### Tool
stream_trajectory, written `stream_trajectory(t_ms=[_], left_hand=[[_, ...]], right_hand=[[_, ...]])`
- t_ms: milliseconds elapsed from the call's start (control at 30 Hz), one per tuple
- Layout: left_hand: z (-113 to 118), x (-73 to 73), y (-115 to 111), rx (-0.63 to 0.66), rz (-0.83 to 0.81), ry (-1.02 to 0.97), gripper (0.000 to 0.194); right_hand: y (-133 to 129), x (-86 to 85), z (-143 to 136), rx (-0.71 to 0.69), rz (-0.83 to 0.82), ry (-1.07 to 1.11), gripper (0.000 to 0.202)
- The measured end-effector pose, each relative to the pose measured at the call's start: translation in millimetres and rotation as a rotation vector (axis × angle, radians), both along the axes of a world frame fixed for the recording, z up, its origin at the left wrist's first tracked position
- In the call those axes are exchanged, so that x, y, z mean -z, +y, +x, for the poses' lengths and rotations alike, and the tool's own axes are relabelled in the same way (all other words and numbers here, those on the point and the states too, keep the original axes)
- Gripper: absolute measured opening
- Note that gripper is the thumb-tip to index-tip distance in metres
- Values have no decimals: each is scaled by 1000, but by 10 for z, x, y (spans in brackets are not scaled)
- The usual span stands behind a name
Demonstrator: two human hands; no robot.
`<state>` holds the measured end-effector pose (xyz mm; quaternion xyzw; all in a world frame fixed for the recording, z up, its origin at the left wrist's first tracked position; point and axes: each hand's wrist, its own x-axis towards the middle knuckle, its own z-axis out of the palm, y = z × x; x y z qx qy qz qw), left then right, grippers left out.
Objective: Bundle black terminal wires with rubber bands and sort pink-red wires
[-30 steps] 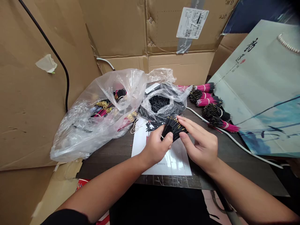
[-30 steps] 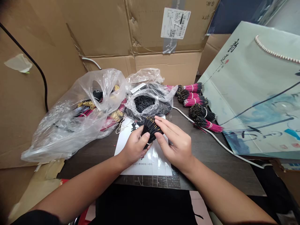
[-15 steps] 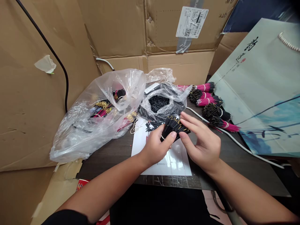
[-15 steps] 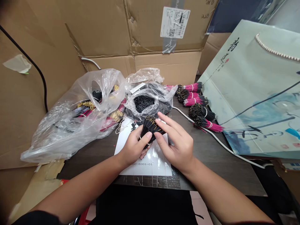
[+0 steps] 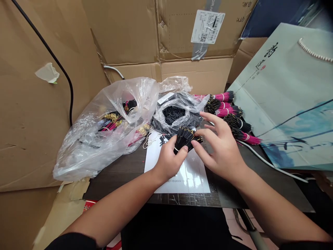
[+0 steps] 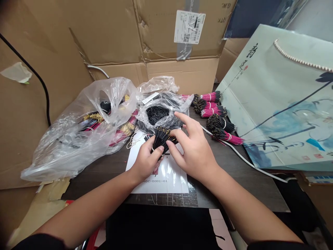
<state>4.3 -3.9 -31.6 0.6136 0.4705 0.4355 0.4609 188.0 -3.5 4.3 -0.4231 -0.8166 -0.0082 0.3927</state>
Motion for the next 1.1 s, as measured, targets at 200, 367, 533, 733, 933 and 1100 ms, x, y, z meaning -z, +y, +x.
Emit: stream_trajectory(t_ms=[200, 367, 533, 733, 933, 1100], left_hand=[[0, 6, 16, -1, 38, 90, 12], [8, 30, 44, -10, 11, 129, 14], [18, 29, 61, -20, 24, 145, 17], [15, -4, 53, -33, 66, 186, 17], [4, -3, 54, -42, 79, 188, 21], [10, 6, 51, -14, 86, 191, 19]], right_hand=[[47, 19, 26, -15, -5, 106, 11], [117, -15, 52, -19, -178, 154, 3], [112, -14, 20, 31, -107, 101, 5], [140, -13, 64, -37, -149, 140, 6], [181, 27, 116, -131, -339, 269, 3], [172, 48, 115, -143, -353, 255, 6]])
